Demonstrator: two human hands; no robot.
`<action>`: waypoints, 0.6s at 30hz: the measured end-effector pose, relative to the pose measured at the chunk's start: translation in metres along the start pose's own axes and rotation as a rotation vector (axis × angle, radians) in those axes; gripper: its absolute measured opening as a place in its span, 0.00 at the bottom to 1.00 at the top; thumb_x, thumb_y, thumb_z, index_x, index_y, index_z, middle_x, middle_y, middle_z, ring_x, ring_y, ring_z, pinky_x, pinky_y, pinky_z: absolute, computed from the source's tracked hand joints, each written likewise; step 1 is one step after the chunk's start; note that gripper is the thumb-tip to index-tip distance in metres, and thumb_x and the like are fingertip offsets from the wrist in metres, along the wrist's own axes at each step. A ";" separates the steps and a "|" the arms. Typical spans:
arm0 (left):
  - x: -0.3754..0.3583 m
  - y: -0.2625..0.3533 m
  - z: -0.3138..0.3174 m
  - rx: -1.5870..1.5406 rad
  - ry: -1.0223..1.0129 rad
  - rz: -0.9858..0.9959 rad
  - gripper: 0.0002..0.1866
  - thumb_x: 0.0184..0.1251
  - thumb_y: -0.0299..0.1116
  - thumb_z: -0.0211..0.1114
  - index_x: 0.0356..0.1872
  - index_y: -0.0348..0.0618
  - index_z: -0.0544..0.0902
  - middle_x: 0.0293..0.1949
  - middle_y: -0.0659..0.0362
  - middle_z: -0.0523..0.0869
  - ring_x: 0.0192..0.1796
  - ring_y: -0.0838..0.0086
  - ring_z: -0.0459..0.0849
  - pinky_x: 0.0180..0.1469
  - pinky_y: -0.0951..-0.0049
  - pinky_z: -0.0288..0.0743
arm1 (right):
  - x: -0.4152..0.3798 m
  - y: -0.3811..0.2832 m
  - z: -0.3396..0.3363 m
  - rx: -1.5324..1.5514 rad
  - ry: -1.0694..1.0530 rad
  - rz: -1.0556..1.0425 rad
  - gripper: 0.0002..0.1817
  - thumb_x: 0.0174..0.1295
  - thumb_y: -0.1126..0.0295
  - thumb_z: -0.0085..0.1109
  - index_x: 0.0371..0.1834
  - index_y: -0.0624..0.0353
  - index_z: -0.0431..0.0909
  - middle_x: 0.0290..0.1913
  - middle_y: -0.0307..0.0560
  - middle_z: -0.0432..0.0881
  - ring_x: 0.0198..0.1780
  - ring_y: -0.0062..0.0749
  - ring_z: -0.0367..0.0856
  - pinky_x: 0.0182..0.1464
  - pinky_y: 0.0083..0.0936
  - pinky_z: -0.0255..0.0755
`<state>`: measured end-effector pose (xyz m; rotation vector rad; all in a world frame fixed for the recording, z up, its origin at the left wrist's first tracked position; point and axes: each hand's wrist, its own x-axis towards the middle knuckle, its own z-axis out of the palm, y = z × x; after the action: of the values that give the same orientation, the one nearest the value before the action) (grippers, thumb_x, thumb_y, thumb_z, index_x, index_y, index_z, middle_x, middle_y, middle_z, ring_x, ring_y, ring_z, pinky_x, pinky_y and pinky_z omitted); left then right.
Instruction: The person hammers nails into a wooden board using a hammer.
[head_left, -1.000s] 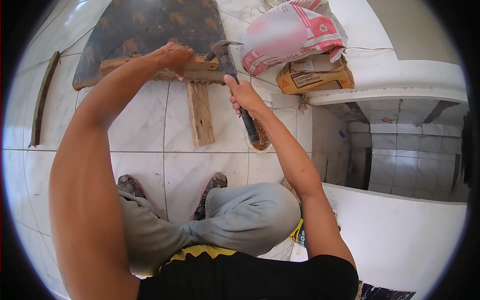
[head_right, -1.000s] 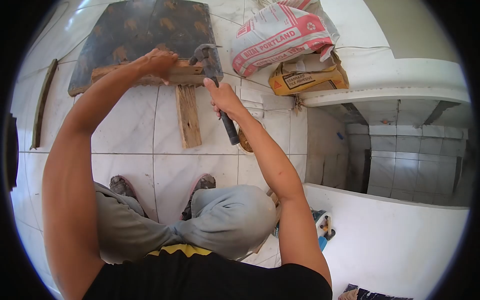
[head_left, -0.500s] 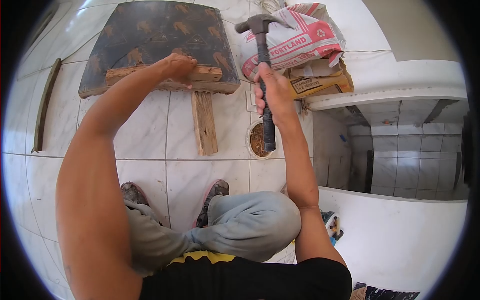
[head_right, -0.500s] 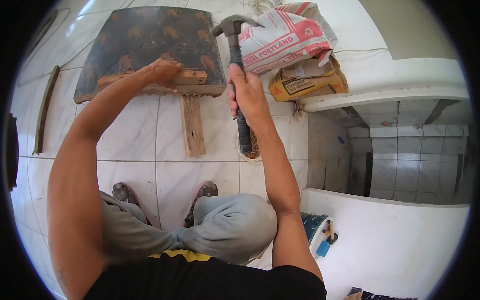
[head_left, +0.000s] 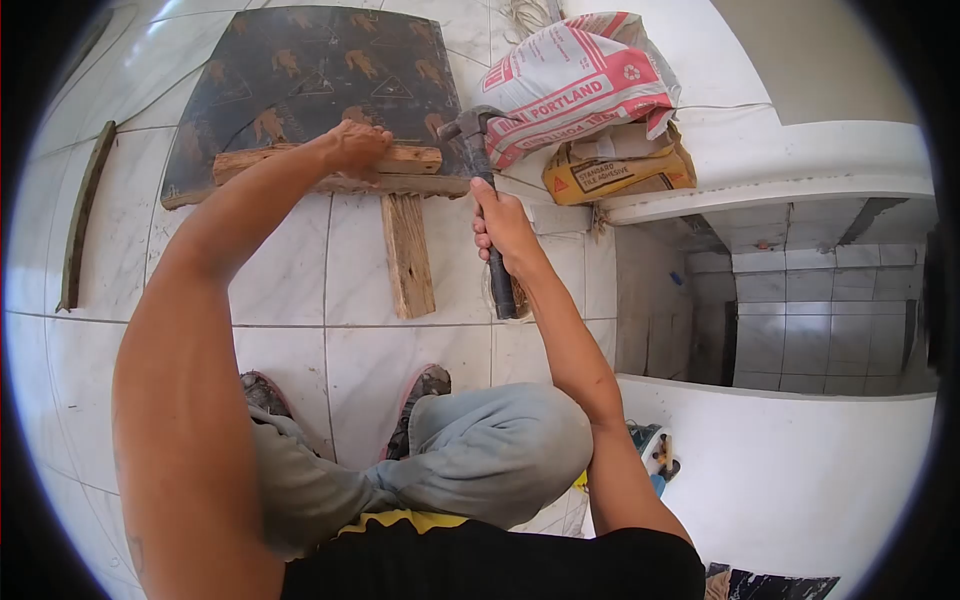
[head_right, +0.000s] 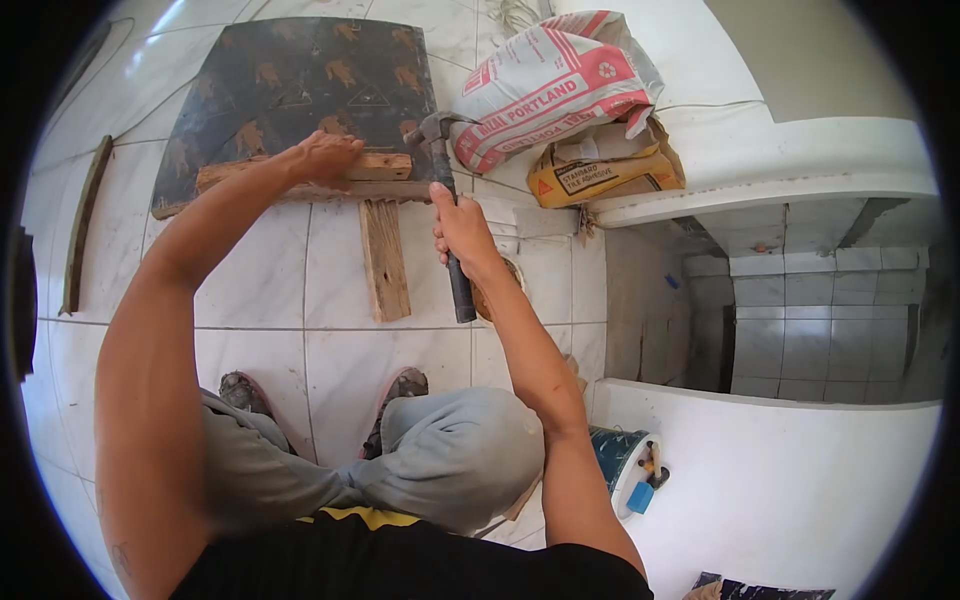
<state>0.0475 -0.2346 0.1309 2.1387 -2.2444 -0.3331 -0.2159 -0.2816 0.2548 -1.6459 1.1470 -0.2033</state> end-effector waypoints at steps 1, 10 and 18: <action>-0.005 0.002 -0.002 0.002 -0.016 0.013 0.38 0.56 0.53 0.79 0.60 0.37 0.77 0.56 0.51 0.85 0.61 0.55 0.84 0.62 0.57 0.79 | -0.021 -0.006 -0.006 0.052 0.072 0.050 0.25 0.76 0.45 0.55 0.31 0.56 0.69 0.19 0.35 0.68 0.14 0.20 0.68 0.15 0.23 0.65; 0.006 0.011 -0.015 -0.057 -0.094 -0.029 0.38 0.58 0.54 0.78 0.61 0.37 0.77 0.56 0.50 0.85 0.62 0.57 0.84 0.62 0.58 0.78 | -0.129 -0.195 -0.099 0.207 0.717 -1.102 0.27 0.75 0.40 0.45 0.34 0.54 0.65 0.23 0.39 0.67 0.20 0.27 0.66 0.24 0.30 0.68; 0.014 0.009 -0.014 -0.028 -0.043 -0.012 0.35 0.56 0.52 0.79 0.57 0.37 0.78 0.52 0.51 0.86 0.60 0.56 0.84 0.58 0.57 0.79 | 0.008 0.024 -0.015 -0.163 0.022 -0.026 0.26 0.74 0.43 0.57 0.31 0.55 0.69 0.19 0.34 0.67 0.14 0.20 0.65 0.15 0.23 0.65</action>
<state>0.0402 -0.2497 0.1444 2.1523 -2.2367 -0.4126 -0.2349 -0.2962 0.2380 -1.8063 1.1851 -0.1472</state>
